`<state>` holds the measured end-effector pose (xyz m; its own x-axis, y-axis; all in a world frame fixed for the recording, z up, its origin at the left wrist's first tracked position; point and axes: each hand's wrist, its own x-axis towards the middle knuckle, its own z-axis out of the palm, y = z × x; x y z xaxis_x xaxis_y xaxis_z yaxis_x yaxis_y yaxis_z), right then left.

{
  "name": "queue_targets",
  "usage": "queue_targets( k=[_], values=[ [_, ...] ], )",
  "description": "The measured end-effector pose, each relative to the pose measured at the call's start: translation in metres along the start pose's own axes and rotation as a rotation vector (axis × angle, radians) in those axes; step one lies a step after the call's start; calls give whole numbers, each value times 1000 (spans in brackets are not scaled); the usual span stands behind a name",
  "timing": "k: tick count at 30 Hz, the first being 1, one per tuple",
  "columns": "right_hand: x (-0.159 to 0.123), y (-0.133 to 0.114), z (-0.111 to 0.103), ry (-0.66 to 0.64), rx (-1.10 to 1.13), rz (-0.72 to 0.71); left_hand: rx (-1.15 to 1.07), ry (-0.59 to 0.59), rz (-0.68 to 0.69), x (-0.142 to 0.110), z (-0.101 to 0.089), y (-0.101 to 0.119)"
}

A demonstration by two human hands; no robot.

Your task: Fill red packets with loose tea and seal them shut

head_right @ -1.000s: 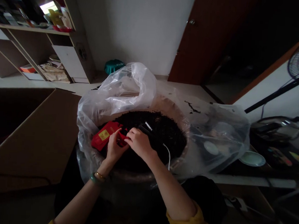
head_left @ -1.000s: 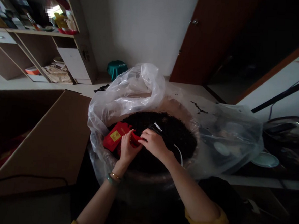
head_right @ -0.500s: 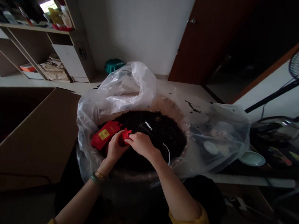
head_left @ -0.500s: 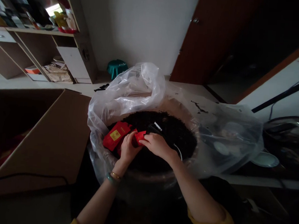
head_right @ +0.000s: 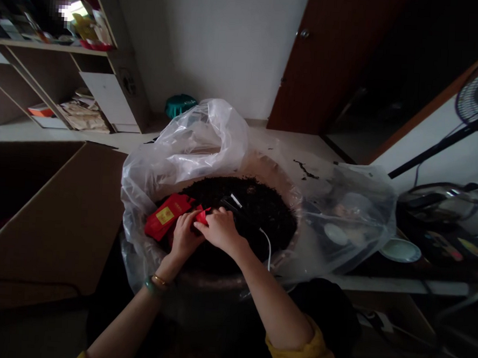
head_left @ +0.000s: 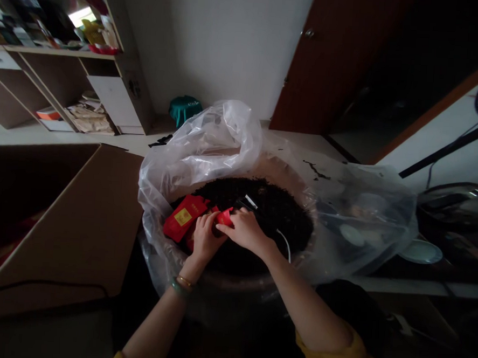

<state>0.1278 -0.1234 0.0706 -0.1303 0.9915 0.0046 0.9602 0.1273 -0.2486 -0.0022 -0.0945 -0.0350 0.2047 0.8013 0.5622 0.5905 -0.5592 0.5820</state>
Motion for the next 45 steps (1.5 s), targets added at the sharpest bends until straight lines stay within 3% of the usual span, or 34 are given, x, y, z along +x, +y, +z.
queue_targets(
  k=[5,9,11,18,22,27,31,35,41,45],
  values=[
    [2,3,5,-10,51,-44,-31,-31,-21,-1,1,0],
    [-3,13,1,209,153,-119,-84,-10,-118,-2,3,-1],
    [-5,15,3,258,150,-155,-142,-11,-127,-2,5,-1],
    [0,18,17,111,120,-198,-335,-133,-118,1,-4,0],
    [-2,29,18,147,135,-226,-516,-272,-277,7,-17,6],
    [-6,36,25,326,345,-227,-780,-213,-509,16,-21,12],
    [-7,37,39,523,607,-49,-1004,-157,-663,18,-18,16],
    [-7,39,46,430,763,92,-1074,-116,-674,17,-15,20],
    [-6,39,42,416,885,82,-1050,-157,-714,17,-9,18],
    [-5,38,43,406,915,82,-1025,-79,-745,16,-3,13]
  ],
)
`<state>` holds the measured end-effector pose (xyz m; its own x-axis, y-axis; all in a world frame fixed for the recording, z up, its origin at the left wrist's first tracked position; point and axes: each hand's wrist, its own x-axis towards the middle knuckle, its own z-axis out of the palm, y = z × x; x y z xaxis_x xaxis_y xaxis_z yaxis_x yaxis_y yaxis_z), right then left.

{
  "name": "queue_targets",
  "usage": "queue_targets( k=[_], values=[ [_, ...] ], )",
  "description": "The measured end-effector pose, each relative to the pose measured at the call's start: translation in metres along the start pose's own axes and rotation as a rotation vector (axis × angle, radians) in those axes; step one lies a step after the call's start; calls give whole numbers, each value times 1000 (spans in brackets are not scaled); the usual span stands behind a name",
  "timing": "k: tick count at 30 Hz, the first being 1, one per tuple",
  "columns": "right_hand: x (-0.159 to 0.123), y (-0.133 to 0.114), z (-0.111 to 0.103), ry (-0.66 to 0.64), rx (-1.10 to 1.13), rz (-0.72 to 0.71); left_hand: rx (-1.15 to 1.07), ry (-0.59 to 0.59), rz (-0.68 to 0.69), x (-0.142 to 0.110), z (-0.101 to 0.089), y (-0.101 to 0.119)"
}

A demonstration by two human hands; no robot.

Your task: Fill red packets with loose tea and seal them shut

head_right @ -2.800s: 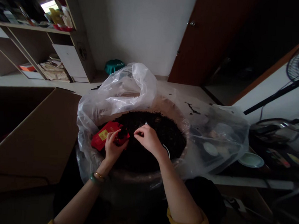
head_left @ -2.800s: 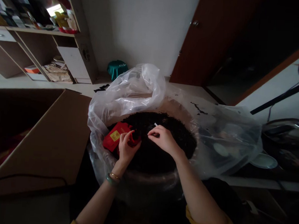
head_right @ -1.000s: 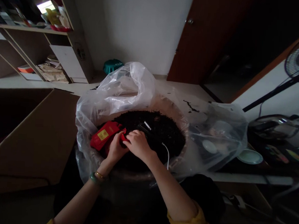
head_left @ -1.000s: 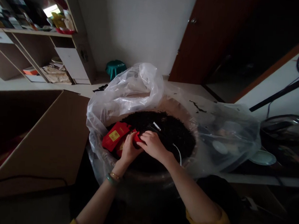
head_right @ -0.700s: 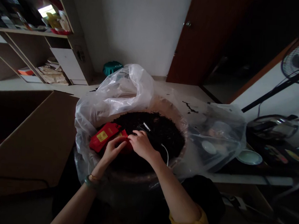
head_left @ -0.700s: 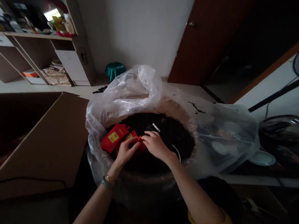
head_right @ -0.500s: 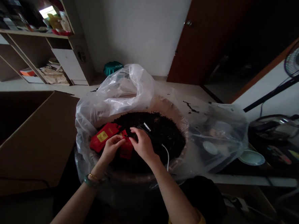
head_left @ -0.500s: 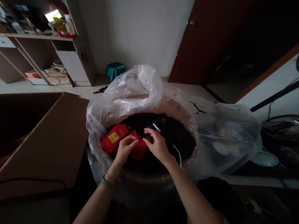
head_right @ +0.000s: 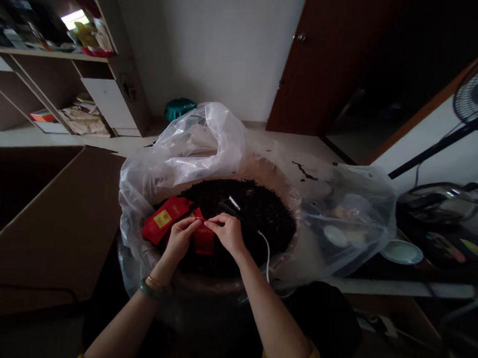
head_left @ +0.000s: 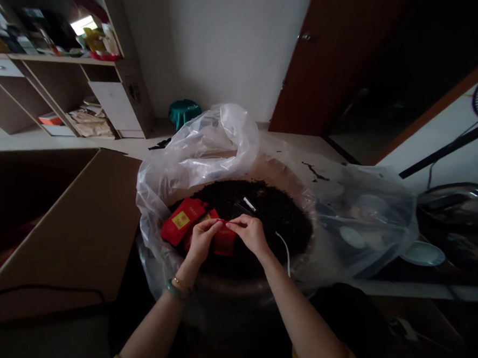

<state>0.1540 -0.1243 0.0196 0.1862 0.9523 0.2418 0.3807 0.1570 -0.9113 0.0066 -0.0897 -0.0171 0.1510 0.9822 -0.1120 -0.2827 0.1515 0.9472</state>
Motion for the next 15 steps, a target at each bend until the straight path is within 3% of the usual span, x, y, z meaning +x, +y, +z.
queue_targets(
  k=[3,10,15],
  values=[
    [1,1,2,-4,14,18,-64,6,-9,-1,2,-2],
    [6,-2,2,-26,4,-11,116,-237,-83,-7,6,5],
    [-1,-14,-3,-109,-37,-172,228,-153,141,-7,7,-2]
  ],
)
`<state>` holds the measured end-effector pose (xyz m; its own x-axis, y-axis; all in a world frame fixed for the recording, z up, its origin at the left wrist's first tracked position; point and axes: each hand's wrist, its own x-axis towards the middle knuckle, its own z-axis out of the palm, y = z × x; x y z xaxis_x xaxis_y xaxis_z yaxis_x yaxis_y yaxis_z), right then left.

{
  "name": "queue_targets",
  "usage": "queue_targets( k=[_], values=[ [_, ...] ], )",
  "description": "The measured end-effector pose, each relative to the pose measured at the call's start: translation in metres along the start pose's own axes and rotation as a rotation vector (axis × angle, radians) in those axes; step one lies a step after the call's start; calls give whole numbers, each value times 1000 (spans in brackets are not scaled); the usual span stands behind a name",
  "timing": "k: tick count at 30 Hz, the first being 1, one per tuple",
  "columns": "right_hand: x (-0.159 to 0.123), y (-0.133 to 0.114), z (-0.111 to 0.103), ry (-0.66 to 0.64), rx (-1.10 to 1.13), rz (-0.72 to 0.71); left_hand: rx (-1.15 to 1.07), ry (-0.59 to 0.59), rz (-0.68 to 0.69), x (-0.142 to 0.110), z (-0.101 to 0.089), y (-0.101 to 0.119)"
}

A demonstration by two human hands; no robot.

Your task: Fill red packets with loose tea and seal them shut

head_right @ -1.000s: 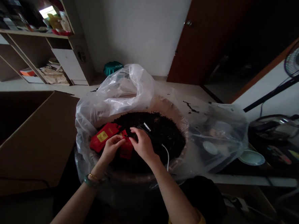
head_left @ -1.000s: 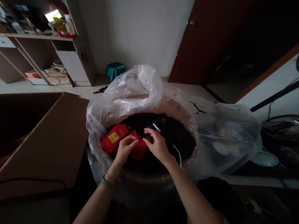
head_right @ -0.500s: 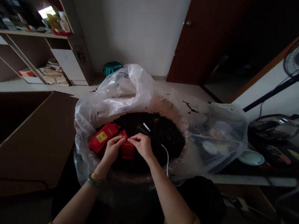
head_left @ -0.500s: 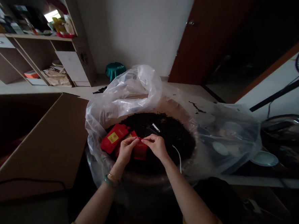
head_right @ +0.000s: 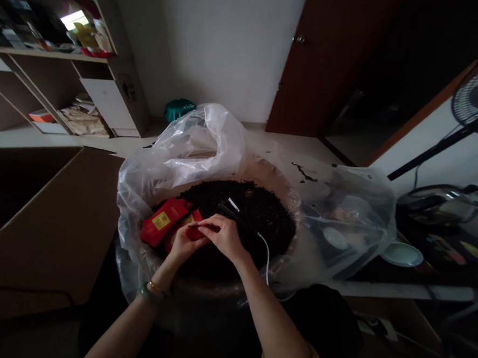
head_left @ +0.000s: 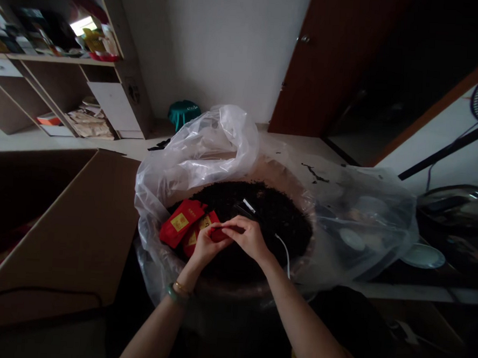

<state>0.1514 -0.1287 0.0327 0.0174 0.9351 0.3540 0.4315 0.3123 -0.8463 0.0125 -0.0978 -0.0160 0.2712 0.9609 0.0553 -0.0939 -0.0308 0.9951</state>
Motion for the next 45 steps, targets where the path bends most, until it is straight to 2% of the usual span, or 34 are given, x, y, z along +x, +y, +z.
queue_targets(
  k=[3,7,15,19,23,25,28,33,36,40,42,45],
  values=[
    [-4,-4,-4,-30,-139,-130,49,-22,75,0,0,-3],
    [-5,-4,-8,-66,-323,-233,166,-27,80,1,-2,-6],
    [4,-15,-6,-238,-499,-184,278,-36,102,0,-2,-5],
    [4,-18,-4,-347,-601,-153,316,-78,93,-1,-2,-4],
    [3,-22,-2,-378,-688,-125,367,-90,113,-1,-3,-5],
    [3,-24,-3,-364,-678,-144,349,-87,117,-1,-3,-6],
    [2,-21,-7,-270,-598,-171,292,-88,95,-1,-3,-7],
    [2,-6,-13,-189,-487,-168,177,-75,30,-1,-2,-4],
    [2,5,-12,-108,-334,-102,119,-85,-1,-2,-1,3],
    [2,17,-8,37,-115,70,-13,-126,-90,-2,-2,11],
    [2,21,-6,46,-66,93,-55,-125,-146,-3,-2,12],
    [3,23,-4,19,-62,28,-121,-153,-210,-3,-3,12]
  ],
)
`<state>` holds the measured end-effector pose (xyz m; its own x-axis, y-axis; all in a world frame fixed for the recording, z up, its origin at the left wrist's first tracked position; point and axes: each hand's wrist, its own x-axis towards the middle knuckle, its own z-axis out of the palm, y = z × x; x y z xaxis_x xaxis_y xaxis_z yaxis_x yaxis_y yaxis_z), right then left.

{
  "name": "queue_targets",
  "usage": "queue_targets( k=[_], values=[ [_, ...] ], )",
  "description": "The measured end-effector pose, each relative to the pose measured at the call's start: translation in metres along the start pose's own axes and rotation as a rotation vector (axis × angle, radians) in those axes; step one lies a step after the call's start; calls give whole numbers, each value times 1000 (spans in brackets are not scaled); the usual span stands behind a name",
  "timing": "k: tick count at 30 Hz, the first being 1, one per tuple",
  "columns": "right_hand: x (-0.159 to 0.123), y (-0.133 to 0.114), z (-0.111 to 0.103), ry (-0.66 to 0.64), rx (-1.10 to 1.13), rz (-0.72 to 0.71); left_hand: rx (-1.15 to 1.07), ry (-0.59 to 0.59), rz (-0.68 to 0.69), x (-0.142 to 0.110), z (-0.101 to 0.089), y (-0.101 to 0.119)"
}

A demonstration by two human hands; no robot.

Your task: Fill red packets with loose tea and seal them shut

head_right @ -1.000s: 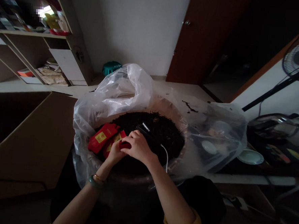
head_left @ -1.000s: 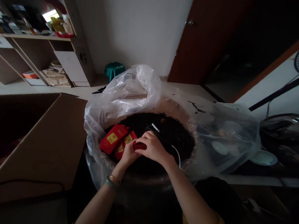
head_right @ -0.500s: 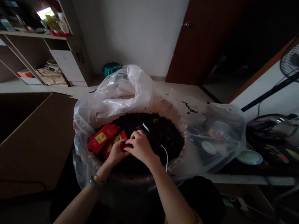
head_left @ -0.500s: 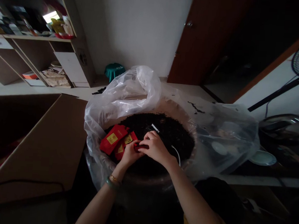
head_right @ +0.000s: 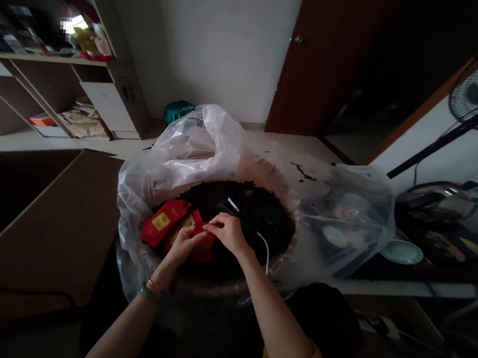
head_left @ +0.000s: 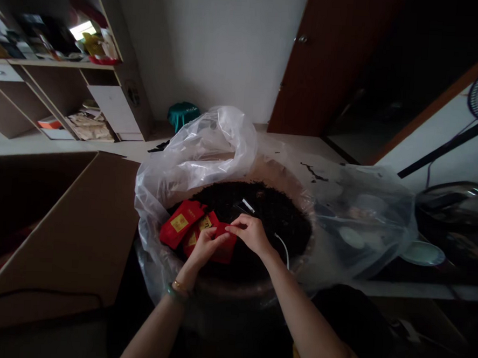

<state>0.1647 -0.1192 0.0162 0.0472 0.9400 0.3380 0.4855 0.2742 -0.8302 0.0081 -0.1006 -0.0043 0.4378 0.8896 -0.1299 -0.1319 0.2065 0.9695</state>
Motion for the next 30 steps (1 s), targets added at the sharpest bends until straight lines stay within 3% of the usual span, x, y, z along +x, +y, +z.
queue_targets(
  k=[4,7,10,12,15,20,22,24,27,30],
  values=[
    [4,0,1,-11,-61,-67,-51,-61,-42,1,1,0],
    [10,6,-6,23,-242,-45,-54,-15,-89,2,0,-1],
    [15,19,-15,100,-621,125,-103,36,-87,4,-2,-2],
    [18,28,-19,62,-839,259,-134,53,-82,5,-2,-3],
    [21,37,-18,-32,-960,341,-141,71,-77,6,-2,-3],
    [28,45,-27,1,-724,356,-130,112,-70,7,-3,-3],
    [30,43,-39,64,-518,282,-112,113,-69,7,-3,-4],
    [31,35,-51,43,-336,189,-92,103,-59,7,-3,-3],
    [32,10,-58,-222,-211,110,-76,76,-38,7,-2,-1],
    [32,-20,-51,-491,-237,108,-41,47,-15,6,0,1]
  ],
)
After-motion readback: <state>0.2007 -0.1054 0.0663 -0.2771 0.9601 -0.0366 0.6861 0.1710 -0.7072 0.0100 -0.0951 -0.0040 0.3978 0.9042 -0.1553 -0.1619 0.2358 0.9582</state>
